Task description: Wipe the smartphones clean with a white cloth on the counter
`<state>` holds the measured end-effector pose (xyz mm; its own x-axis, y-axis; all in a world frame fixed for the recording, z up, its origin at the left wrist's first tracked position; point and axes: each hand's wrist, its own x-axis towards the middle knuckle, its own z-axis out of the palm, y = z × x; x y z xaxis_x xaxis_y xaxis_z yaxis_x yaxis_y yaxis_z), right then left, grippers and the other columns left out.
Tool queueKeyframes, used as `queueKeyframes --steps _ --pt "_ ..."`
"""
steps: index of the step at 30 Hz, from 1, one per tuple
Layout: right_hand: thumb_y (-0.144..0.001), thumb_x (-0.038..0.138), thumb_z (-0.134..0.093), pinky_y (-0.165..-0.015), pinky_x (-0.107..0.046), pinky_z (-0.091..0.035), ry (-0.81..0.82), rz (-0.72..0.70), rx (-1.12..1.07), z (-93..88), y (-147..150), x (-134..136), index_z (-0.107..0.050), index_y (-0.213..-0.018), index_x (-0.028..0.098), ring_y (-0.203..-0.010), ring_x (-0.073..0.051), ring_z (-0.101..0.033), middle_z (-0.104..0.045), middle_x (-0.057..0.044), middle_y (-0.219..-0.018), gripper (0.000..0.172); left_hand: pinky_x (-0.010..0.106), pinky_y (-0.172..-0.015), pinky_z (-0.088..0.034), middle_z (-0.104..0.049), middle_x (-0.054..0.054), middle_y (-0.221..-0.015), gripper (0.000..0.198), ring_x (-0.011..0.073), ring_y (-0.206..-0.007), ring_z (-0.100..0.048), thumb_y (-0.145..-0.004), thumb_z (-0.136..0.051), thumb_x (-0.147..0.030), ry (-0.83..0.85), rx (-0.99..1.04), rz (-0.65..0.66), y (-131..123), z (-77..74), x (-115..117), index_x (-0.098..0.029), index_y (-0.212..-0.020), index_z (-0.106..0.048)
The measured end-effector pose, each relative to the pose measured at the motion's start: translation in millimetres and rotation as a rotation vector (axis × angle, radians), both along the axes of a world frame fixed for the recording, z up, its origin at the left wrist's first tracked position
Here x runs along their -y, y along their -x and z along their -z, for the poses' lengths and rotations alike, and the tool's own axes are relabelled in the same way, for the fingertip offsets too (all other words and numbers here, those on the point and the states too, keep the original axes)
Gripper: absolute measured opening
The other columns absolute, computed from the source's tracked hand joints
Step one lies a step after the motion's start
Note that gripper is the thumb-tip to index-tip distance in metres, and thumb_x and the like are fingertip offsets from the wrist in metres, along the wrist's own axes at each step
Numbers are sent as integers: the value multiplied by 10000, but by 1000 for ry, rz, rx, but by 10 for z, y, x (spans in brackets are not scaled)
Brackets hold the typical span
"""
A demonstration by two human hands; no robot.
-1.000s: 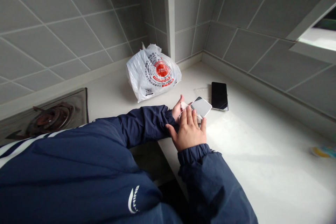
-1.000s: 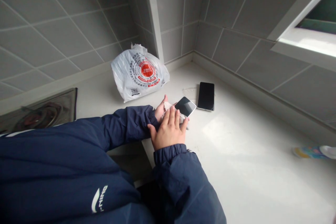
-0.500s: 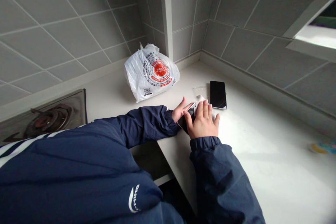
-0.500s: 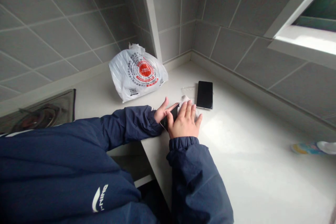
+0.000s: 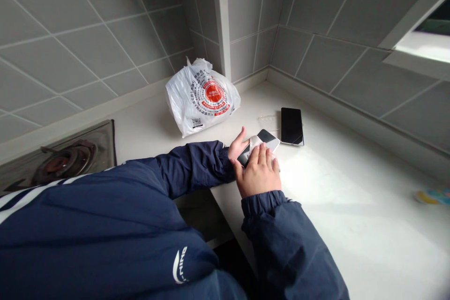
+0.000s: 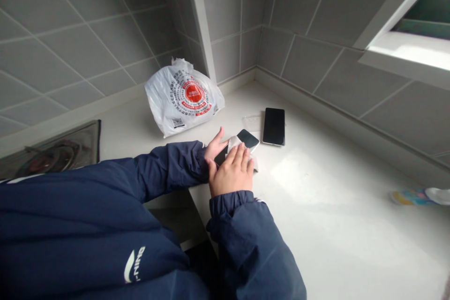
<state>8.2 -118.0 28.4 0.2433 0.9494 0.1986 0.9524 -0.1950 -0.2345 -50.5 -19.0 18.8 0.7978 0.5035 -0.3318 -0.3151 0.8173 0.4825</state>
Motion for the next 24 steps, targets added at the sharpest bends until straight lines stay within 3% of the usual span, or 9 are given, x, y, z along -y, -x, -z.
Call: queueKeyframes --steps 5,12,19,24 --pt "-954 526 -492 -1162 -567 -294 55 -101 -34 -128 150 136 -456 -1457 -80 -1437 -437 -408 -419 -289 -1551 788 505 -1053 -428 -731 171 -1128 907 324 -1093 -677 -965 -36 -735 -19 -10 46 54 -58 -1 -121 -1272 -629" --pt "-887 478 -626 -1204 -583 -229 195 -216 -92 -264 261 265 -420 -1508 -6 -1492 -387 -337 -333 -211 -1618 814 480 -983 -463 -740 147 -1082 875 297 -960 -709 -988 -7 -683 -122 -54 57 132 -3 -64 -145 -1253 -645" --pt "-807 453 -712 -1233 -588 -198 239 -210 -66 -192 292 277 -314 -1561 -1 -1537 -381 -242 -212 -181 -1662 966 470 -956 -475 -733 170 -1100 812 297 -1002 -700 -1028 -10 -577 -88 -93 40 101 -10 -100 -111 -1241 -640" --pt "-865 453 -648 -1229 -608 -195 217 -232 -63 -232 250 248 -350 -1547 4 -1518 -371 -299 -270 -187 -1642 869 493 -1000 -454 -734 160 -1105 859 309 -1069 -690 -1007 11 -639 -114 -15 63 104 36 -97 -128 -1227 -643"
